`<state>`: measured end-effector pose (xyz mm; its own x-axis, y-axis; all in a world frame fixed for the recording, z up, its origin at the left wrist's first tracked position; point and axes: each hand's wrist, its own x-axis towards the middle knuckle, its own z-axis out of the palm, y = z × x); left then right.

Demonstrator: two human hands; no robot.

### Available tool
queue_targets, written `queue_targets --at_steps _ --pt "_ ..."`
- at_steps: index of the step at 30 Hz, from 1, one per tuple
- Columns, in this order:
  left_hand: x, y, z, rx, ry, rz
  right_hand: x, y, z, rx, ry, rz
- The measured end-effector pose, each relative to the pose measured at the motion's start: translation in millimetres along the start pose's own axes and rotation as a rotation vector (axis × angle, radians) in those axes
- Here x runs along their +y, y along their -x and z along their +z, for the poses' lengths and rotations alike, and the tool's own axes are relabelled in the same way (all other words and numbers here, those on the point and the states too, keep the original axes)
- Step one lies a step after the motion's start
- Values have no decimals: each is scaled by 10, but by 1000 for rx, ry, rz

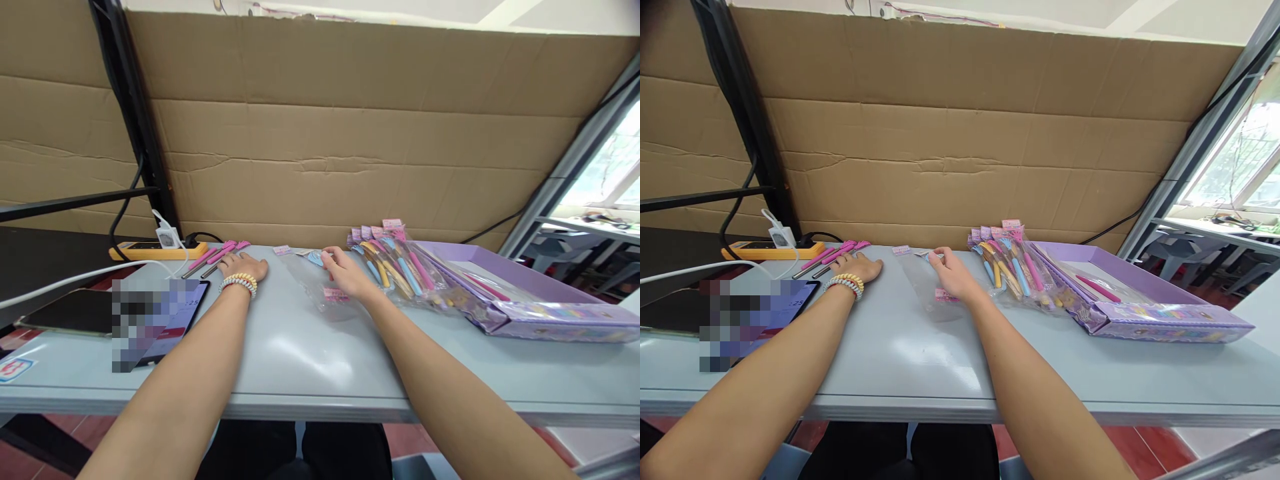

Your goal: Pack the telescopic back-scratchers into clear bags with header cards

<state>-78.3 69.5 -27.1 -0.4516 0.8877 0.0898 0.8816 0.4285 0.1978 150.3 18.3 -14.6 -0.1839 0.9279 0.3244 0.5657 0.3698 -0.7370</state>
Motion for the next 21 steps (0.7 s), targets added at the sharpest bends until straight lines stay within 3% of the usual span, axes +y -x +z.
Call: queue_targets --at_steps 21 --pt "-32 -41 -38 9 65 20 -21 16 -1 -27 27 -6"
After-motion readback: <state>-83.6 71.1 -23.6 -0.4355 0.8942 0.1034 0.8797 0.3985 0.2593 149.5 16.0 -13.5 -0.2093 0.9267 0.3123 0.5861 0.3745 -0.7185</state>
